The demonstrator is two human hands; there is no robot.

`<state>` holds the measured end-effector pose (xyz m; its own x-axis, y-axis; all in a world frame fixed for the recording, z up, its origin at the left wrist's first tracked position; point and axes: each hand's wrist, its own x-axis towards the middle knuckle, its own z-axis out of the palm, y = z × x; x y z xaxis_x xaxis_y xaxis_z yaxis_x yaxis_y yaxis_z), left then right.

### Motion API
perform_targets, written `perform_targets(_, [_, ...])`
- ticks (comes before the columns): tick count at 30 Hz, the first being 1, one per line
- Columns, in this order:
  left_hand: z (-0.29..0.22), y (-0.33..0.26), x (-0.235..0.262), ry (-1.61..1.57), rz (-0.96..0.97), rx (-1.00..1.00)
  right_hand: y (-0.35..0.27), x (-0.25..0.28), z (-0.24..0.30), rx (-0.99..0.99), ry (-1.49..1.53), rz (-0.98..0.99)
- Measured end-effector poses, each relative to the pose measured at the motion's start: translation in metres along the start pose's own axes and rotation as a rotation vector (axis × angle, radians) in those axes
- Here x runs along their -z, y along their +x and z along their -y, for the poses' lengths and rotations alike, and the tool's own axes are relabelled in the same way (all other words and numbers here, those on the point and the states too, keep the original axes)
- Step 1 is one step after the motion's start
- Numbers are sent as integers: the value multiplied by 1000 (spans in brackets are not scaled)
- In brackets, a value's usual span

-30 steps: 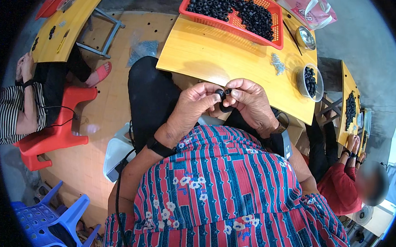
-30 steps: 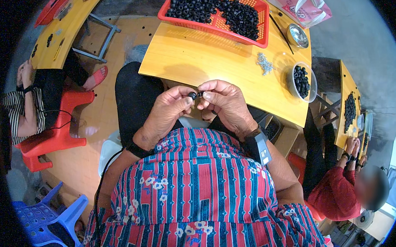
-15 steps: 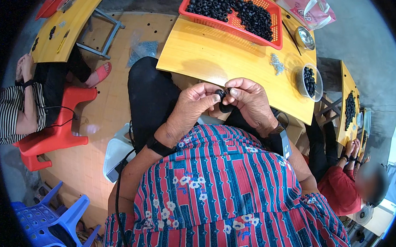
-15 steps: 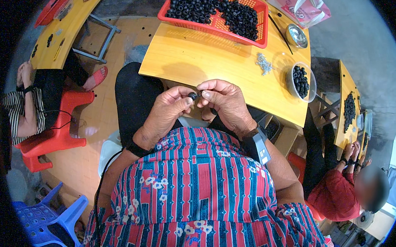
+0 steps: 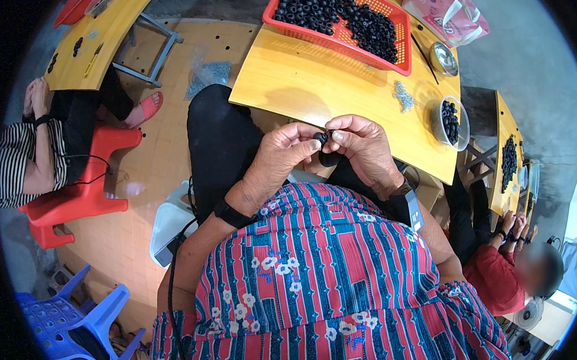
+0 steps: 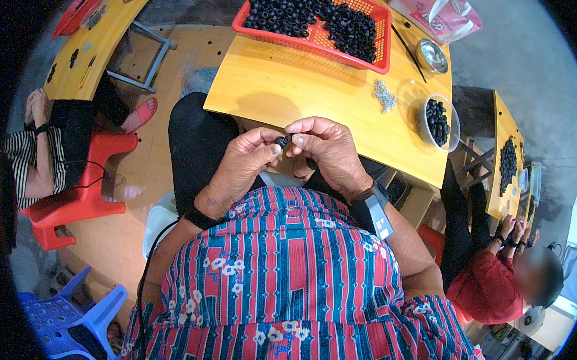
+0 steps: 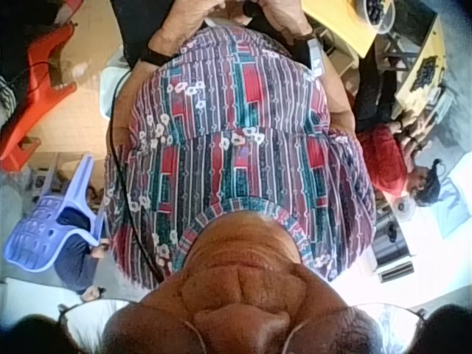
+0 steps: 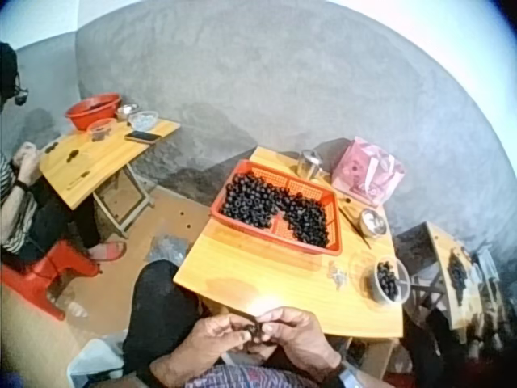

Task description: Manually inspecting and sorting small black plastic or rubber components on a work table.

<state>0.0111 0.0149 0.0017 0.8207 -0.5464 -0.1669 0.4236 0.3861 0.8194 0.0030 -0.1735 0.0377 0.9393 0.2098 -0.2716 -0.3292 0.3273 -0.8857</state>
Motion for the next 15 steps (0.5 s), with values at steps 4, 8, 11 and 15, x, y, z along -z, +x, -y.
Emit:
perform_targets(4, [0, 0, 0, 15, -6, 4, 0, -1, 1, -6, -19, -4])
perform_targets(8, [0, 0, 0, 10, -6, 13, 0, 0, 0, 14, -54, -8])
perform_targets(11, [0, 0, 1, 16, -14, 6, 0, 0, 1, 24, -98, -10])
perform_targets(15, [-3, 0, -1, 21, -33, 27, 1, 1, -1, 56, -164, -9])
